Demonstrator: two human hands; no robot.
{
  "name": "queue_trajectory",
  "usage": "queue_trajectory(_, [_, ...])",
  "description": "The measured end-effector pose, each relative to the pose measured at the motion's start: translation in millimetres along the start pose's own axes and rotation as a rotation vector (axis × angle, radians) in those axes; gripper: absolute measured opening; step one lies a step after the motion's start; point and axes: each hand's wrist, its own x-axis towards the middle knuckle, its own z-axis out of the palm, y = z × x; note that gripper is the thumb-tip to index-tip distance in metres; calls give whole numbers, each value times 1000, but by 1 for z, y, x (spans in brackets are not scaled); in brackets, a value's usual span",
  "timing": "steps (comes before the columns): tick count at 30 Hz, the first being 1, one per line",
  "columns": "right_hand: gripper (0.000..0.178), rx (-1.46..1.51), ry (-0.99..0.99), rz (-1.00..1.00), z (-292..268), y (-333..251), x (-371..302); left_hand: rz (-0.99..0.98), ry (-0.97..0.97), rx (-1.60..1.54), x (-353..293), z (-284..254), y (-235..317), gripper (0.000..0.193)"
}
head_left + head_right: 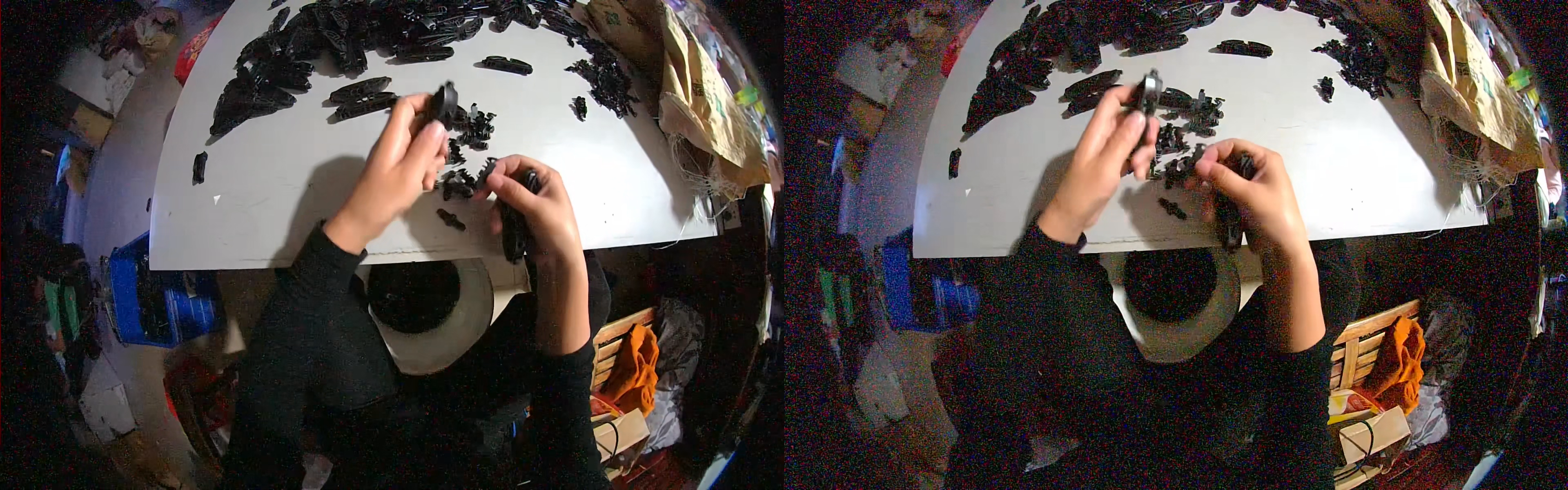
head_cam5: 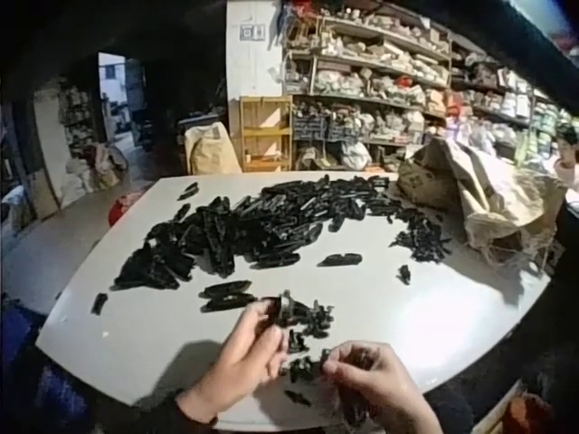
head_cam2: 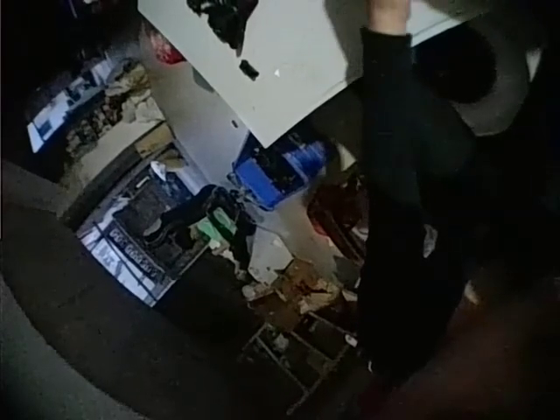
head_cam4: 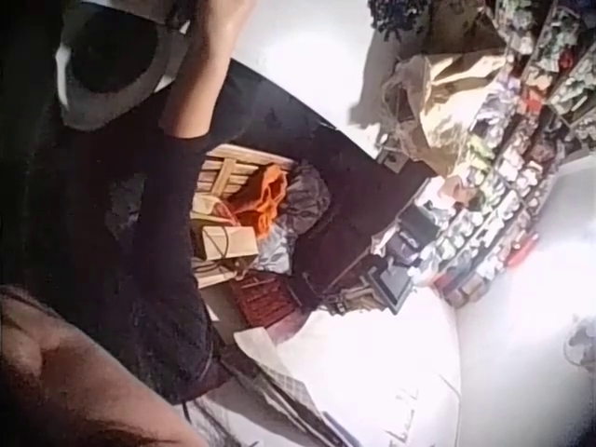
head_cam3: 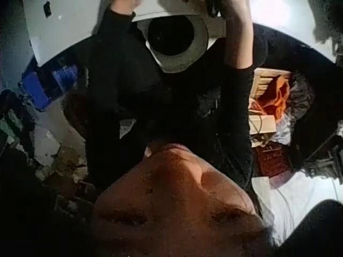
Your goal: Assembling small black mechanical components on a workbench.
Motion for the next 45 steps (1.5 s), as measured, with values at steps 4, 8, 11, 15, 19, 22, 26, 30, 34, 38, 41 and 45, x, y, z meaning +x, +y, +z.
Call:
queue_trajectory(4, [15, 109, -46, 9, 11, -1, -18, -71, -27, -174, -23, 16, 1, 32])
queue_trajectory(8, [14, 73, -54, -39, 20, -3, -26, -133, -11, -70, -34, 25, 8, 36])
queue_trajectory(11, [14, 60, -11, -44, 29, -5, -28, -18, -45, 83, -42, 26, 9, 46])
queue_trajectory(15, [15, 12, 41, -103, 32, 0, -28, 166, -99, 232, -47, 26, 3, 47])
queue_trajectory(19, [16, -26, 124, -136, 38, 5, -31, 95, -156, 416, -59, 26, 15, 50])
queue_trajectory(22, [17, -37, 22, -30, 31, 8, -42, 23, -183, 411, -74, 30, 15, 52])
queue_trajectory(26, [18, -19, 24, 83, 36, 10, -67, 127, -448, 494, -70, 6, 12, 44])
queue_trajectory(30, [20, -555, -148, -215, 17, 29, -76, 294, -30, 783, -8, -20, 5, 25])
queue_trajectory(34, [18, -774, 117, -371, 32, 19, -52, 548, 112, 1123, 47, -40, -15, 25])
queue_trajectory(38, [19, -1019, 132, -418, 37, 23, -27, 440, 64, 1368, 67, -32, -27, 26])
queue_trajectory(41, [18, -1197, 58, -454, 32, 34, -24, 317, 5, 1429, 73, -30, -25, 23])
queue_trajectory(45, [17, -1096, -15, -432, 27, 31, -23, 474, 148, 1057, 78, -39, -34, 12])
